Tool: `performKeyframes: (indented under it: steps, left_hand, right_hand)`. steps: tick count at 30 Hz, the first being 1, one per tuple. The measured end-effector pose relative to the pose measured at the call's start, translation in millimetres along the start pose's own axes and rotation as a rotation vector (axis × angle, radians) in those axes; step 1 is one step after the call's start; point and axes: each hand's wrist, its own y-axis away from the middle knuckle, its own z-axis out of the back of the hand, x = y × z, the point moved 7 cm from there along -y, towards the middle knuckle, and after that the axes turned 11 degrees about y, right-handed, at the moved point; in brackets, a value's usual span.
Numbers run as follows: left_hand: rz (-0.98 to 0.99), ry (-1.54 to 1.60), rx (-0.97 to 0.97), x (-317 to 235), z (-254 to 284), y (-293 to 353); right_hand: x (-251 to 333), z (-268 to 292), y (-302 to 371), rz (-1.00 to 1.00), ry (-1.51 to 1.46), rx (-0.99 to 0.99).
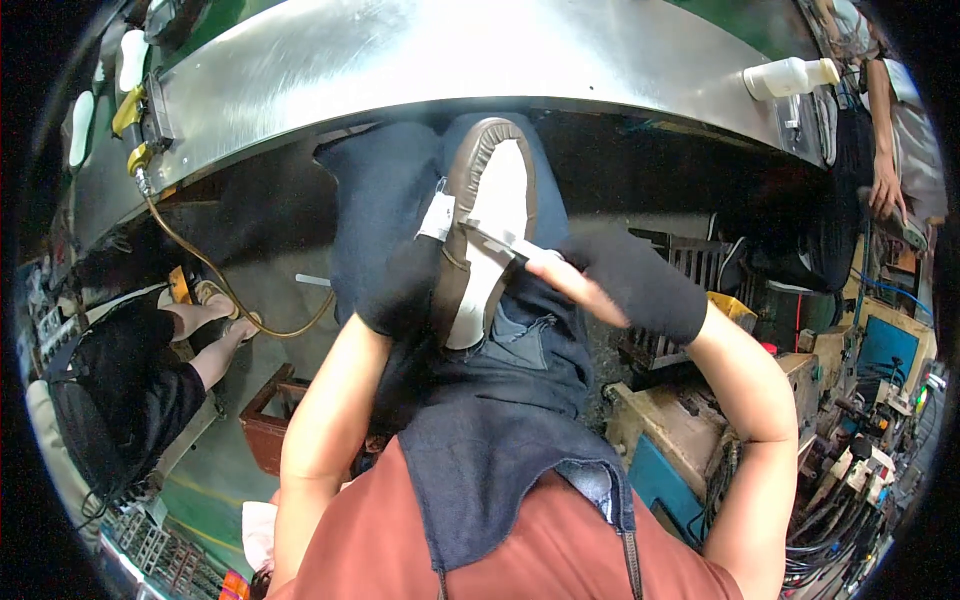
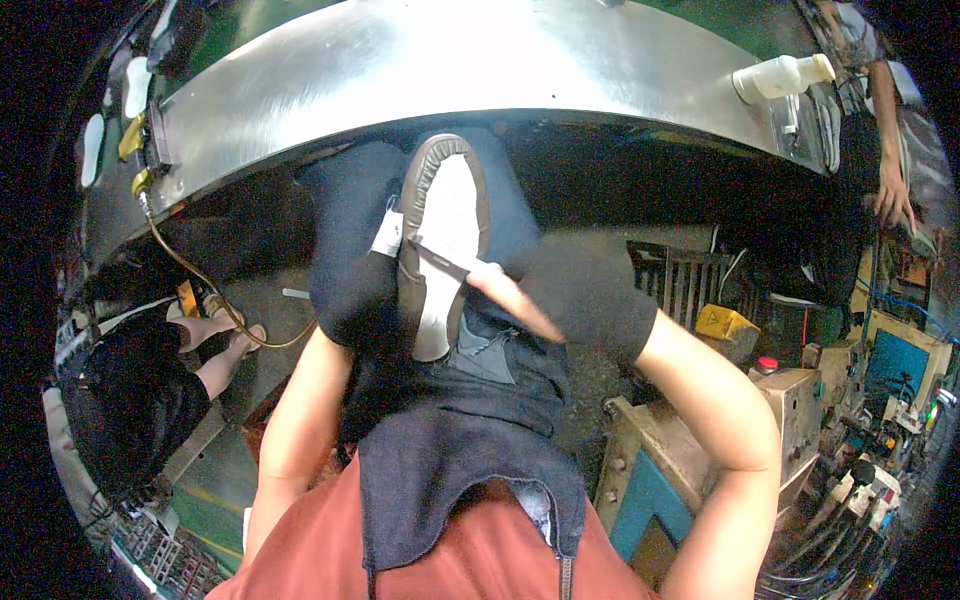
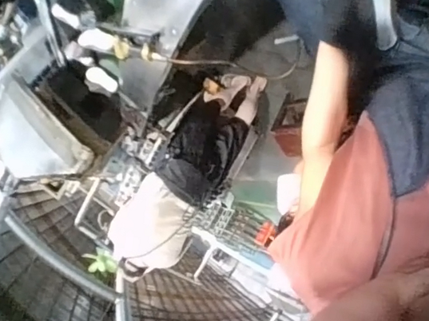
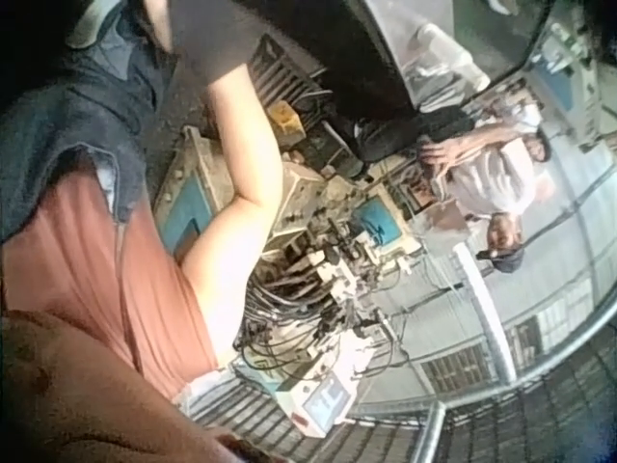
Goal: Using a specialized hand tool to pull and secure leather over a shoe last on an assembly line.
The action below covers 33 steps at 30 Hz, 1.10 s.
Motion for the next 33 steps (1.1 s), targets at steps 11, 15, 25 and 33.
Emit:
performKeyframes:
  steps: [11, 15, 25, 33]
  left_hand:
    - [-0.727, -0.56, 0.007, -18, -29, 21]
    - [-0.571, -1.285, 0.141, -17, -49, 35]
    - [-0.528, -0.734, -0.068, -16, -15, 27]
    - [-0.463, -0.311, -0.224, 0, 13, 42]
  right_hand:
    - [76, 48, 47, 0.43, 0.112, -0.339]
    - [30, 10, 7, 0.418, 0.16, -0.301]
    - [-18, -81, 8, -0.065, -0.787, -0.099]
    - [-27, -208, 53, -0.515, -1.494, -0.338]
